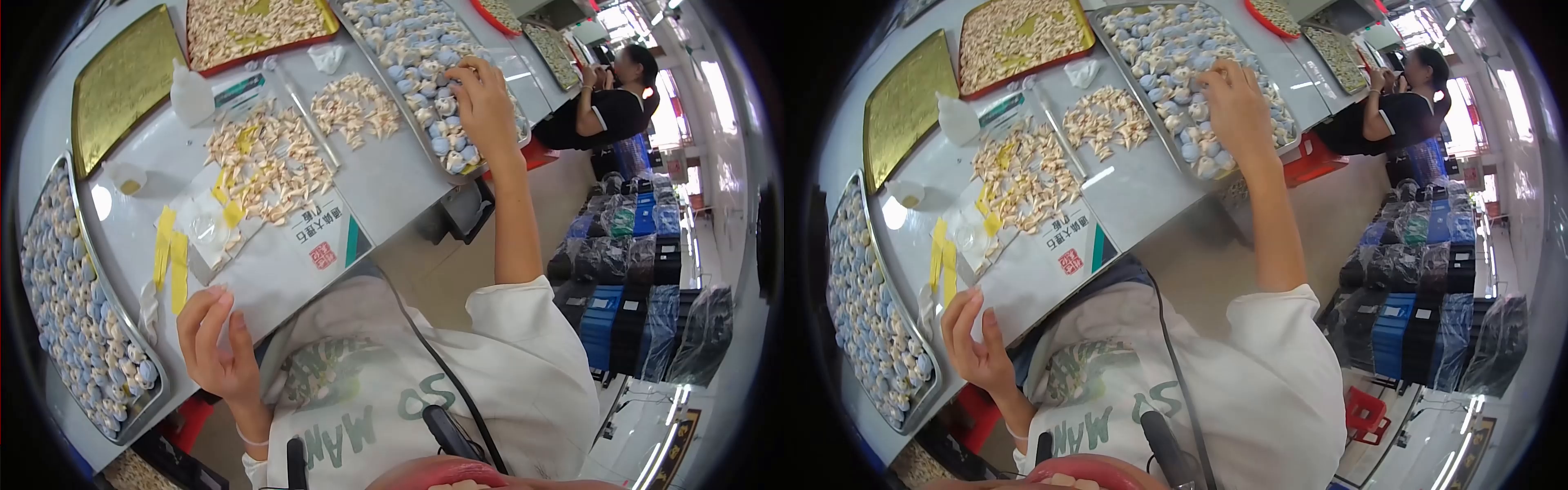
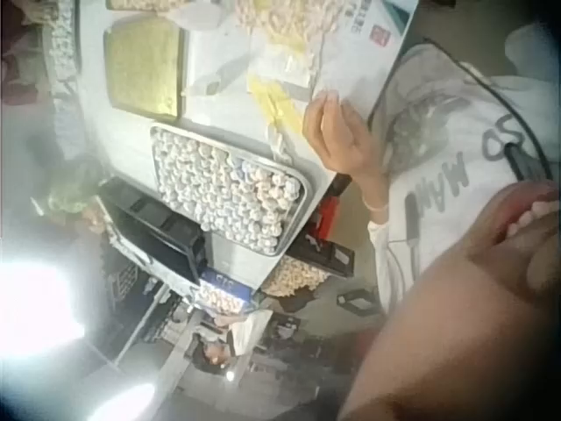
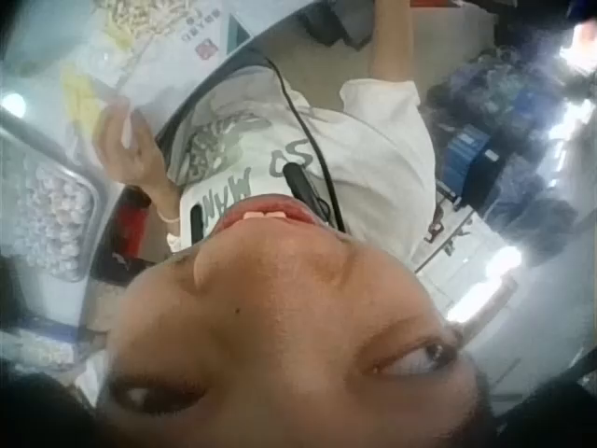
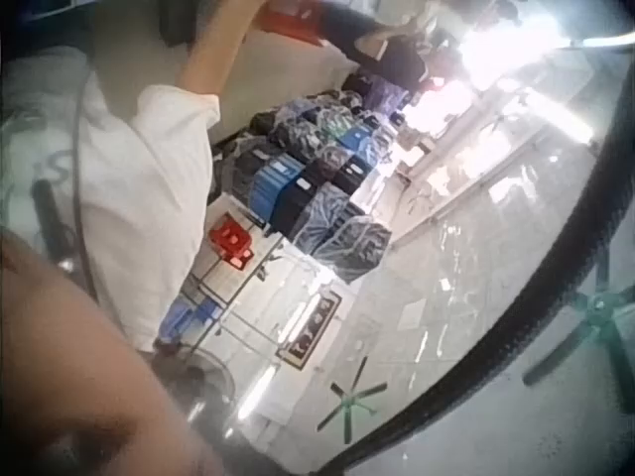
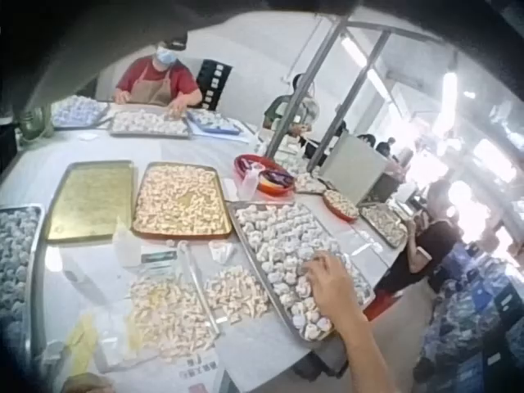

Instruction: The person assembles a small figurine by attaching plastic hair pieces and small body parts to a toy head, using a glue dispenser to secure the components.

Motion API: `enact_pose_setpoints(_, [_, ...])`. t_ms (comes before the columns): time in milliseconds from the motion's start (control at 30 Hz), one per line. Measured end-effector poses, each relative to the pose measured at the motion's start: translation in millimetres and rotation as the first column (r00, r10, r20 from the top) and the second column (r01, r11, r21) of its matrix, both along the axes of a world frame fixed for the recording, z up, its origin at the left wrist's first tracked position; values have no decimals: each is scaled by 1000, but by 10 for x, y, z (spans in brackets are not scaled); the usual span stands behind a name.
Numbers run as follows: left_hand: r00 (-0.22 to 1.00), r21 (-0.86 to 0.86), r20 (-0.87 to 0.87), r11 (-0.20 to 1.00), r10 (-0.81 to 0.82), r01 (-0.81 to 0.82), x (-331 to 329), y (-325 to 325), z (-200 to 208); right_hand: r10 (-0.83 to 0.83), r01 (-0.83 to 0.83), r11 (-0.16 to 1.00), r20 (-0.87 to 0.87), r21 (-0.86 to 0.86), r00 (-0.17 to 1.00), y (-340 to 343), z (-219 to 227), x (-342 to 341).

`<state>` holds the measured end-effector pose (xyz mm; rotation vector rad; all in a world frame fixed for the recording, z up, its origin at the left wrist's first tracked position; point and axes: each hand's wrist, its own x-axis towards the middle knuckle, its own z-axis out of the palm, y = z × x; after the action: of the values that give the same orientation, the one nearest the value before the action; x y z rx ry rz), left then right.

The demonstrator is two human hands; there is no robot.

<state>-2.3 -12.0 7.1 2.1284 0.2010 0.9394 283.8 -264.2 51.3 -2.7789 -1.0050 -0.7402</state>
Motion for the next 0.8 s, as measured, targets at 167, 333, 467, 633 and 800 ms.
enact_pose_setpoints(167, [1000, -15, -1, 1000, 4, -4, -23, -26, -19, 49, -32, 992, -137, 126, 989, -28, 16, -59])
enact_pose_setpoints(333, [1000, -28, -4, 1000, 9, -9, -6, -44, -5, 86, -71, 976, -66, 207, 994, -84, 3, -9])
enact_pose_setpoints(467, [1000, -25, 4, 1000, 1, -1, 23, -59, 10, -96, 77, 988, 139, 131, 986, -24, 30, -47])
enact_pose_setpoints(633, [1000, -15, -8, 1000, 25, -25, 22, -68, 7, -152, 150, 988, 48, 32, 987, -44, -82, 24])
enact_pose_setpoints(800, [1000, -26, -8, 999, 25, -25, 24, -69, 5, -147, 164, 981, -148, 108, 978, -112, -65, 94])
